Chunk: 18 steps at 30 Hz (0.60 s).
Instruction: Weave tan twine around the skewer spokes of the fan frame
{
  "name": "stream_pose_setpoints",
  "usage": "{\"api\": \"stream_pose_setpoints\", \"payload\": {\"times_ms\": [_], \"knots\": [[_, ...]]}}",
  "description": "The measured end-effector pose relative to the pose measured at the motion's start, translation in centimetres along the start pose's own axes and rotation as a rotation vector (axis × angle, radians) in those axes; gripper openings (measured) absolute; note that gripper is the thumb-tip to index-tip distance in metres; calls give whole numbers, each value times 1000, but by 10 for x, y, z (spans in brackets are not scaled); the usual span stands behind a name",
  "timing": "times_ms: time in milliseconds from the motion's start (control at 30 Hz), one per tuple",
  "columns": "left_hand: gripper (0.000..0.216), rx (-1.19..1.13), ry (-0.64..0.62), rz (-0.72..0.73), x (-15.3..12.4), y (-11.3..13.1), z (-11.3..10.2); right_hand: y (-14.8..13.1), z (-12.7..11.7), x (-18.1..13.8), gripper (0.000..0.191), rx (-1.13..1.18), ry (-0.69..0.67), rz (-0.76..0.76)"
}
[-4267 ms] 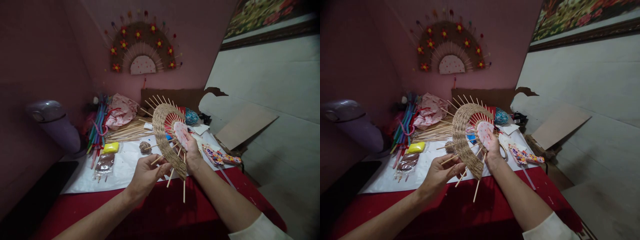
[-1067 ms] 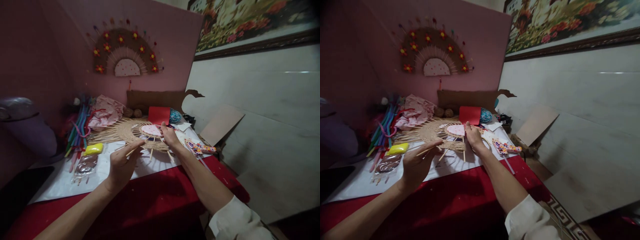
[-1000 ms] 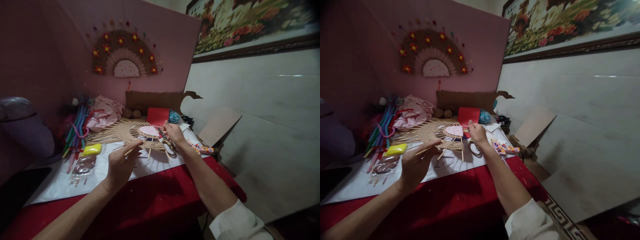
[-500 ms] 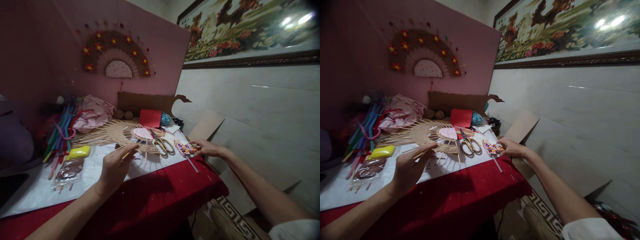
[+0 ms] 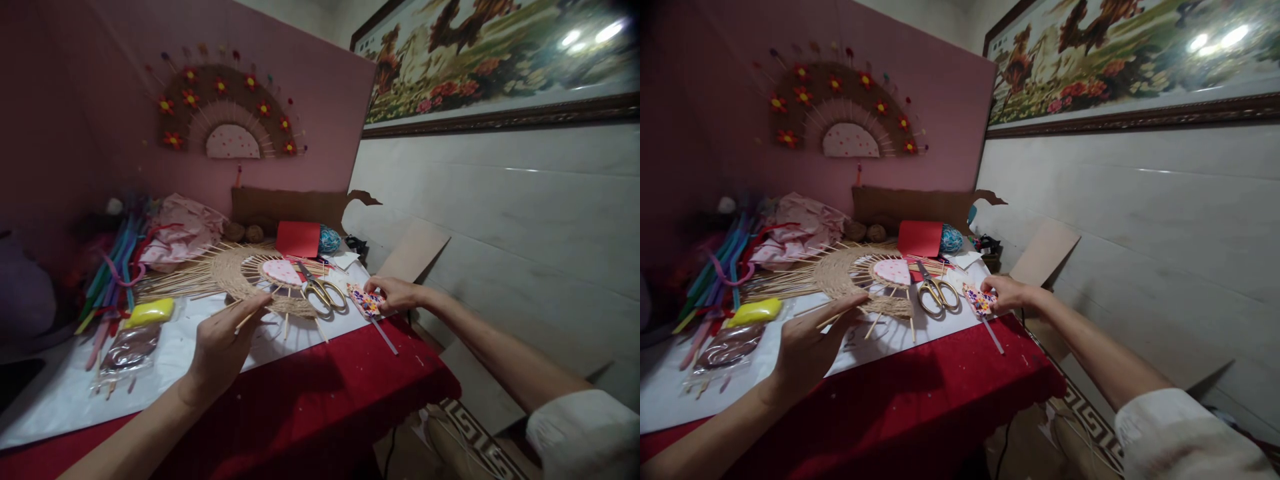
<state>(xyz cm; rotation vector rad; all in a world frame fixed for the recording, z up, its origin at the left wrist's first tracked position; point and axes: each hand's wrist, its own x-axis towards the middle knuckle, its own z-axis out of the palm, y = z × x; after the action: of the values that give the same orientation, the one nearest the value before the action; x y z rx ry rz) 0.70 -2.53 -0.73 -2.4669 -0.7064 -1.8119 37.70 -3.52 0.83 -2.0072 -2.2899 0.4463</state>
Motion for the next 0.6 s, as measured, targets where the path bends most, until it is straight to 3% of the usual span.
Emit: {"api": "stream_pose_setpoints", "payload": {"times_ms": [233, 400, 600], "knots": [[26, 1, -9, -11, 0, 2, 0, -6, -18, -2, 32, 132, -21, 38], [25, -2, -20, 8, 1, 3, 0, 1, -15, -9, 29, 467, -83, 128], [23, -16, 0, 13, 0, 2, 1, -3, -6, -28, 35, 763, 78, 165]]}}
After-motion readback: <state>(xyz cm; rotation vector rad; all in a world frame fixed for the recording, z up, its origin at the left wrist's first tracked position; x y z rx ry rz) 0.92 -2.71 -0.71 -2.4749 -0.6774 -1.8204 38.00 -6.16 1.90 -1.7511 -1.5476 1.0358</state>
